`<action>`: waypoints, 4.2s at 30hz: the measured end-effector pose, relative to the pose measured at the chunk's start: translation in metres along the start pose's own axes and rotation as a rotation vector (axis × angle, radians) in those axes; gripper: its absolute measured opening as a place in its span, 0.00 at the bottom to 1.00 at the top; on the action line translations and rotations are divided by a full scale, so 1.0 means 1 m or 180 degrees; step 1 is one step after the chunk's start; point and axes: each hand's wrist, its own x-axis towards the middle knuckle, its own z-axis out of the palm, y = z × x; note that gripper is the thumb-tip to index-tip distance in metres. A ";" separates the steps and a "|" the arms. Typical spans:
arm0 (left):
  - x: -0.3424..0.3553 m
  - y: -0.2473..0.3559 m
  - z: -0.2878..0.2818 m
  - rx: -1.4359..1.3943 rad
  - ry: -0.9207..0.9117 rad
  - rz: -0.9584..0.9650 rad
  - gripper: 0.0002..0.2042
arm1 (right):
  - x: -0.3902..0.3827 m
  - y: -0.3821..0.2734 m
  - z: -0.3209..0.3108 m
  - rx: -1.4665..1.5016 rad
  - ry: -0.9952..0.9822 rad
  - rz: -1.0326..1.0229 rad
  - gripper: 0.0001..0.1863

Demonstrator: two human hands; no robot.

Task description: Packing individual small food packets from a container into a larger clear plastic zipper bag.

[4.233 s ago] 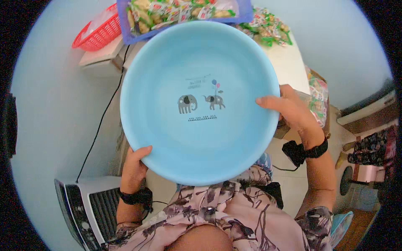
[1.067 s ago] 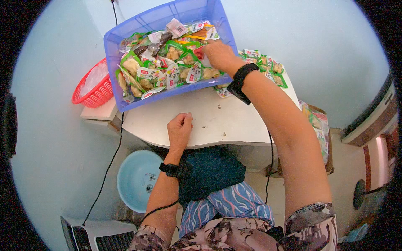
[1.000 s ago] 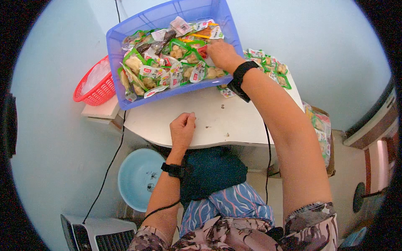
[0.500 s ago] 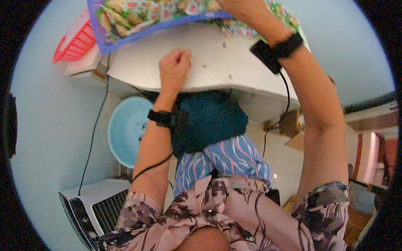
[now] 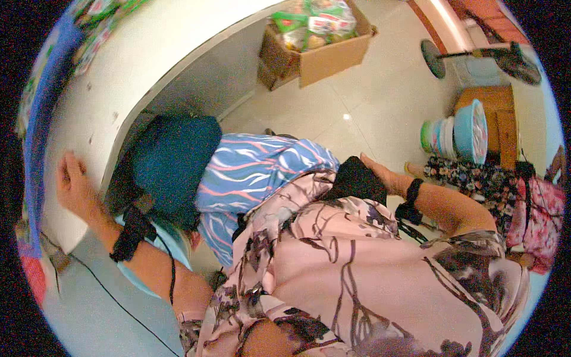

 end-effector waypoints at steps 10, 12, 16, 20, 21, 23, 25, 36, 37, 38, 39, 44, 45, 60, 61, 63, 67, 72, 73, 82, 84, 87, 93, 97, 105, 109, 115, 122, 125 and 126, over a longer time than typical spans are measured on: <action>0.004 -0.010 0.017 0.0096 -0.0130 -0.0198 0.09 | 0.002 0.023 -0.011 0.0828 -0.0736 -0.0125 0.14; 0.003 0.002 0.021 0.0222 -0.0083 -0.0233 0.09 | -0.002 0.017 -0.005 0.0813 -0.0582 -0.0057 0.17; 0.007 0.000 0.021 0.0335 -0.0099 -0.0121 0.08 | -0.005 0.009 0.002 0.0796 -0.0500 0.0002 0.26; 0.010 -0.008 0.018 0.0399 -0.0112 -0.0156 0.09 | 0.011 0.021 -0.014 0.1208 -0.0499 0.0516 0.28; 0.011 -0.011 0.016 0.0434 -0.0187 -0.0176 0.10 | 0.011 0.021 -0.011 0.1197 -0.0522 0.0369 0.29; 0.011 -0.010 0.018 0.0410 -0.0159 -0.0151 0.09 | 0.008 0.017 -0.007 0.1191 -0.0551 0.0221 0.29; 0.009 -0.004 0.021 0.0387 -0.0131 -0.0117 0.09 | 0.002 0.011 -0.005 0.1416 -0.0586 0.0628 0.28; 0.011 -0.016 0.010 0.0691 -0.0220 -0.0113 0.11 | -0.009 -0.007 -0.003 0.0784 -0.0358 0.0321 0.30; 0.009 -0.014 0.013 0.0702 -0.0265 -0.0110 0.11 | -0.010 -0.008 0.003 0.0614 -0.0271 0.0119 0.31; 0.008 -0.010 0.016 0.0556 -0.0181 -0.0167 0.09 | -0.014 -0.010 0.010 0.0765 -0.0145 0.0022 0.24; 0.007 -0.008 0.018 0.0412 -0.0100 -0.0228 0.08 | -0.017 -0.011 0.014 0.0797 -0.0137 0.0054 0.24; 0.012 -0.012 0.015 0.0752 -0.0094 -0.0251 0.11 | -0.016 -0.011 0.017 0.1155 -0.0404 0.0060 0.25; 0.015 -0.014 0.011 0.0908 -0.0159 -0.0133 0.13 | -0.018 -0.013 0.020 0.1189 -0.0411 0.0087 0.25; 0.010 -0.013 0.022 0.0829 -0.0118 0.0087 0.10 | -0.017 -0.010 0.026 0.1118 -0.0283 0.0097 0.30; 0.012 -0.016 0.021 0.0822 -0.0114 0.0078 0.10 | -0.015 -0.008 0.024 0.1155 -0.0310 0.0132 0.30; 0.014 -0.020 0.019 0.0801 -0.0140 0.0077 0.10 | -0.012 -0.008 0.023 0.1191 -0.0343 0.0162 0.30; 0.015 -0.021 0.020 0.0848 -0.0092 0.0074 0.10 | -0.009 -0.009 0.020 0.1223 -0.0362 0.0230 0.29; 0.018 -0.023 0.015 0.0959 -0.0062 0.0104 0.10 | -0.009 -0.014 0.021 0.1208 -0.0421 0.0299 0.28; 0.018 -0.024 0.013 0.0962 -0.0088 0.0079 0.10 | -0.008 -0.014 0.019 0.1161 -0.0493 0.0347 0.28; 0.009 -0.033 0.011 0.0336 -0.0098 0.0174 0.08 | 0.007 -0.022 0.025 0.0523 -0.0334 0.0032 0.31; 0.010 -0.041 0.009 0.0377 -0.0219 0.0158 0.10 | -0.003 -0.041 0.042 -0.0028 -0.0215 -0.0152 0.31; 0.006 -0.035 0.015 0.0349 -0.0242 0.0150 0.09 | 0.000 -0.051 0.051 -0.0666 -0.0095 -0.0435 0.31; 0.006 -0.030 0.020 0.0126 -0.0339 0.0202 0.07 | 0.010 -0.050 0.044 -0.1685 0.0068 -0.0838 0.32; 0.005 -0.033 0.020 -0.0006 -0.0277 0.0156 0.07 | 0.012 -0.047 0.045 -0.1217 -0.0076 -0.0796 0.29; 0.001 -0.029 0.022 -0.0048 -0.0320 0.0134 0.07 | 0.031 -0.021 -0.006 0.0054 -0.0356 0.0123 0.39; 0.000 -0.019 0.025 -0.0029 -0.0248 0.0221 0.06 | 0.058 0.039 -0.067 -0.2693 -0.1112 -0.1992 0.30; -0.003 -0.016 0.026 0.0038 -0.0246 0.0225 0.05 | 0.085 0.055 -0.054 -0.0267 -0.0889 -0.0131 0.28; -0.006 -0.008 0.028 -0.0103 -0.0096 0.0210 0.05 | 0.105 0.046 -0.074 -0.0294 -0.0957 0.0102 0.27; -0.006 -0.004 0.030 0.0090 -0.0092 0.0325 0.05 | 0.059 -0.009 -0.048 -0.0715 -0.0714 0.0221 0.28; -0.007 -0.002 0.023 -0.0095 -0.0123 0.0092 0.05 | 0.041 -0.037 -0.028 -0.1014 -0.0472 0.0301 0.30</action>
